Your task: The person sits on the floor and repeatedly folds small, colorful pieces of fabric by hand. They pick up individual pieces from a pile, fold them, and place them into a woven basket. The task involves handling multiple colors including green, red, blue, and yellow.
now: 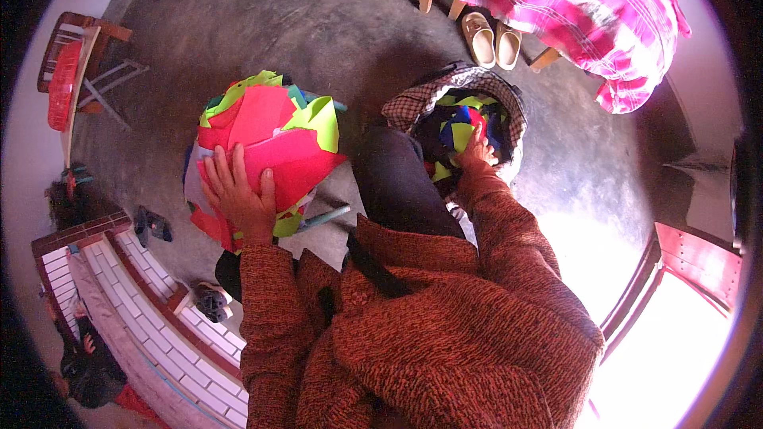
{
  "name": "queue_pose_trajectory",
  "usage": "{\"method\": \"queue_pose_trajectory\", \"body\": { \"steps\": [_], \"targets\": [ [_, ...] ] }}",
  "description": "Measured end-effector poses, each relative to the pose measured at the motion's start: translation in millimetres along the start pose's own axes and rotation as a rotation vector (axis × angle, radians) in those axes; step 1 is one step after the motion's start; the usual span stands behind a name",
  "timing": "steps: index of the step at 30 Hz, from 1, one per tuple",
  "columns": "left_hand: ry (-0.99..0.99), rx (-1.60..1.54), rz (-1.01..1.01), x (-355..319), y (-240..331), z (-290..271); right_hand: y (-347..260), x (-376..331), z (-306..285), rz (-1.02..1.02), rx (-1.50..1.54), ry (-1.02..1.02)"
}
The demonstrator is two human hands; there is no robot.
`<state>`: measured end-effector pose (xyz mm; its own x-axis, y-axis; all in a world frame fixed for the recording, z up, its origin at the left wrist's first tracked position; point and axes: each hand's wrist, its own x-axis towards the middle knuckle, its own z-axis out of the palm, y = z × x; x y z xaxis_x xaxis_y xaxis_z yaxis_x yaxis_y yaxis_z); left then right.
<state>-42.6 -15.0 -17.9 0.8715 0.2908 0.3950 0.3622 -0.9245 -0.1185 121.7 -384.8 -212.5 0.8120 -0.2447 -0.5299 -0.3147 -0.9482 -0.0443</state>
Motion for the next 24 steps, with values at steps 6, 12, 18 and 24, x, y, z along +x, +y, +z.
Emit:
{"method": "queue_pose_trajectory", "body": {
  "steps": [6, 12, 18, 24],
  "targets": [
    [0.007, 0.015, -0.003, -2.0, 0.8, 0.7, 43.5, 52.0, 42.9, -0.055, 0.11, 0.06],
    [0.012, 0.018, -0.012, -1.5, 5.0, -6.9, 87.4, 43.8, 17.9, -0.223, 0.583, 0.374],
    [0.022, -0.001, -0.005, 2.4, 7.6, -3.9, 137.0, 71.5, 35.1, -0.438, 1.11, 0.255],
    [0.015, 0.008, -0.047, -2.7, 4.9, -8.1, 81.4, 12.1, -20.7, -0.224, 1.88, -0.154]
  ]
}}
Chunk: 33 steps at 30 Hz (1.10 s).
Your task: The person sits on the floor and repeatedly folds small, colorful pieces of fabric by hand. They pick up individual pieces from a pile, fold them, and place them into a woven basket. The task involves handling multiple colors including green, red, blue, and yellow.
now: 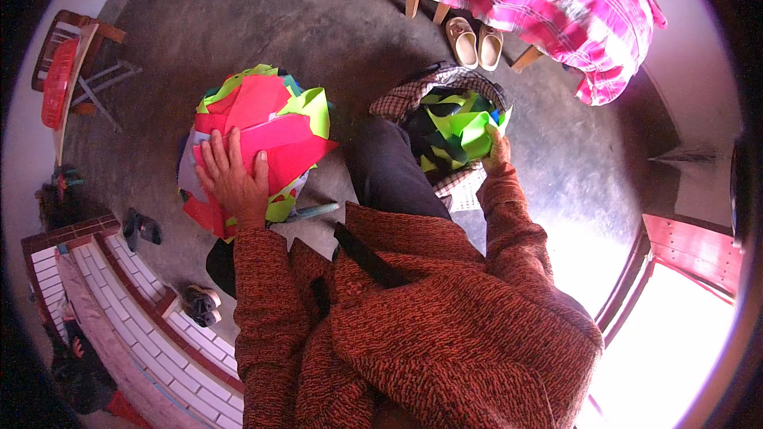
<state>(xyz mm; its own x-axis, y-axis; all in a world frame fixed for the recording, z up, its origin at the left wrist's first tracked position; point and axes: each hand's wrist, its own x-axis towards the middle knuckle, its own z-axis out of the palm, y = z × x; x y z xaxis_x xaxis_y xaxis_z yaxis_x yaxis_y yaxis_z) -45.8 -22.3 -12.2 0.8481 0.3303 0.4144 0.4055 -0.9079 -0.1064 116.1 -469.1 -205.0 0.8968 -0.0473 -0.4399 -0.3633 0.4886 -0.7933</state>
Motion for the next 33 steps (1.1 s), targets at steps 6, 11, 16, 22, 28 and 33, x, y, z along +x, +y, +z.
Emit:
{"method": "queue_pose_trajectory", "body": {
  "steps": [6, 11, 16, 22, 28, 33],
  "targets": [
    [-0.012, -0.018, -0.002, 2.6, 1.2, 2.6, 38.7, 9.3, -21.8, 0.068, -0.152, 0.042],
    [-0.003, -0.024, -0.02, -0.6, 0.1, -0.6, 5.7, -16.5, 4.5, 0.126, 0.05, -0.001],
    [-0.003, -0.02, -0.027, 0.0, 0.6, 0.9, -7.5, -18.2, -4.7, 0.153, 0.22, -0.127],
    [-0.001, -0.018, -0.022, -0.8, -1.0, -2.0, -34.5, -37.2, 27.4, 0.101, 0.432, -0.315],
    [0.006, -0.065, -0.03, 0.1, 1.0, -7.2, -65.0, -59.2, 80.2, 0.099, 0.554, -0.537],
    [0.067, -0.161, -0.038, -3.1, -4.6, -4.7, -77.3, -106.2, 172.3, 0.327, 0.644, -0.807]
  ]
}}
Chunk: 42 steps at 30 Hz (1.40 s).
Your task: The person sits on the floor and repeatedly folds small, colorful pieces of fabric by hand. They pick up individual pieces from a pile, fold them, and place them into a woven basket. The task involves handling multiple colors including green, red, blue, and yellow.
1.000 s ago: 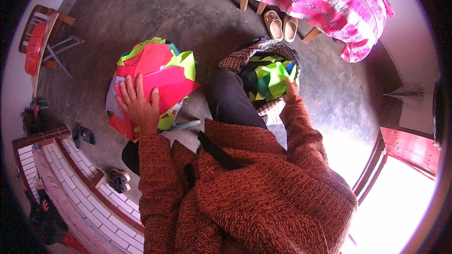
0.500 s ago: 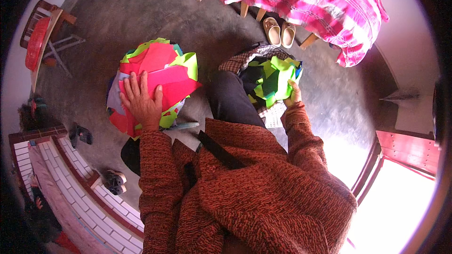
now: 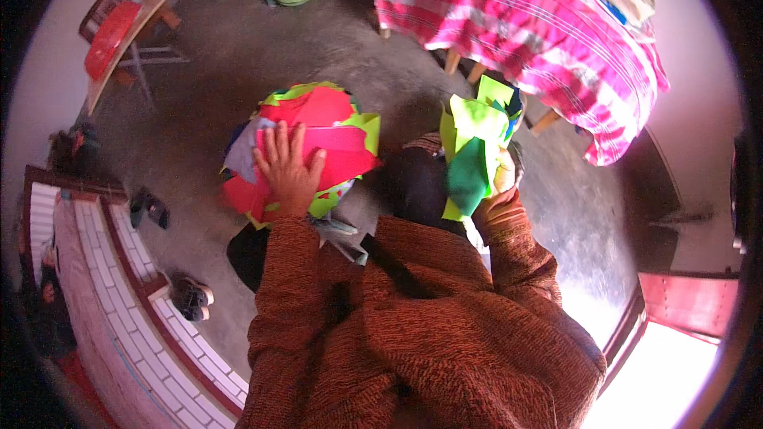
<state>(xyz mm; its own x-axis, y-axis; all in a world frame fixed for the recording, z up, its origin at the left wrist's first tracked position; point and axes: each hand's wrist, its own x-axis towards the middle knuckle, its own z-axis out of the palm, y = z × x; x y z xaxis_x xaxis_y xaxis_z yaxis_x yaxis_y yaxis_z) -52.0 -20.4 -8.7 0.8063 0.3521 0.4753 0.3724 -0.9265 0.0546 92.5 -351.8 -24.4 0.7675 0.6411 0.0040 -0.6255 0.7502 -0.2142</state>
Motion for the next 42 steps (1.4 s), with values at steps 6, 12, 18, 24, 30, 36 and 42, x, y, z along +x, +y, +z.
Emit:
{"method": "queue_pose_trajectory", "body": {
  "steps": [6, 12, 18, 24, 30, 36, 42],
  "targets": [
    [0.062, -0.908, -0.064, -16.3, 53.3, -39.2, 76.9, 29.7, 23.7, 0.248, -0.026, 0.015],
    [-0.382, -2.114, -0.585, -38.8, 76.7, -53.7, 121.8, 27.2, 29.5, 0.386, -0.087, -0.023],
    [-0.176, -1.941, -0.689, -42.3, 66.5, -43.9, 138.9, 26.7, 24.8, 0.372, -0.237, 0.07],
    [-0.097, -1.879, -0.74, -44.2, 65.1, -35.5, 144.7, 27.3, 21.0, 0.327, -0.234, -0.011],
    [-0.046, -1.428, -0.598, -47.6, 64.5, -20.7, 140.9, 22.7, 11.0, 0.418, -0.118, -0.048],
    [-0.065, -1.253, -0.482, -47.8, 66.6, -18.6, 139.2, 21.5, 4.1, 0.426, -0.009, -0.096],
    [-0.048, -1.276, -0.372, -44.4, 74.3, -34.1, 136.7, 23.5, 7.4, 0.442, -0.045, -0.125]
  ]
}}
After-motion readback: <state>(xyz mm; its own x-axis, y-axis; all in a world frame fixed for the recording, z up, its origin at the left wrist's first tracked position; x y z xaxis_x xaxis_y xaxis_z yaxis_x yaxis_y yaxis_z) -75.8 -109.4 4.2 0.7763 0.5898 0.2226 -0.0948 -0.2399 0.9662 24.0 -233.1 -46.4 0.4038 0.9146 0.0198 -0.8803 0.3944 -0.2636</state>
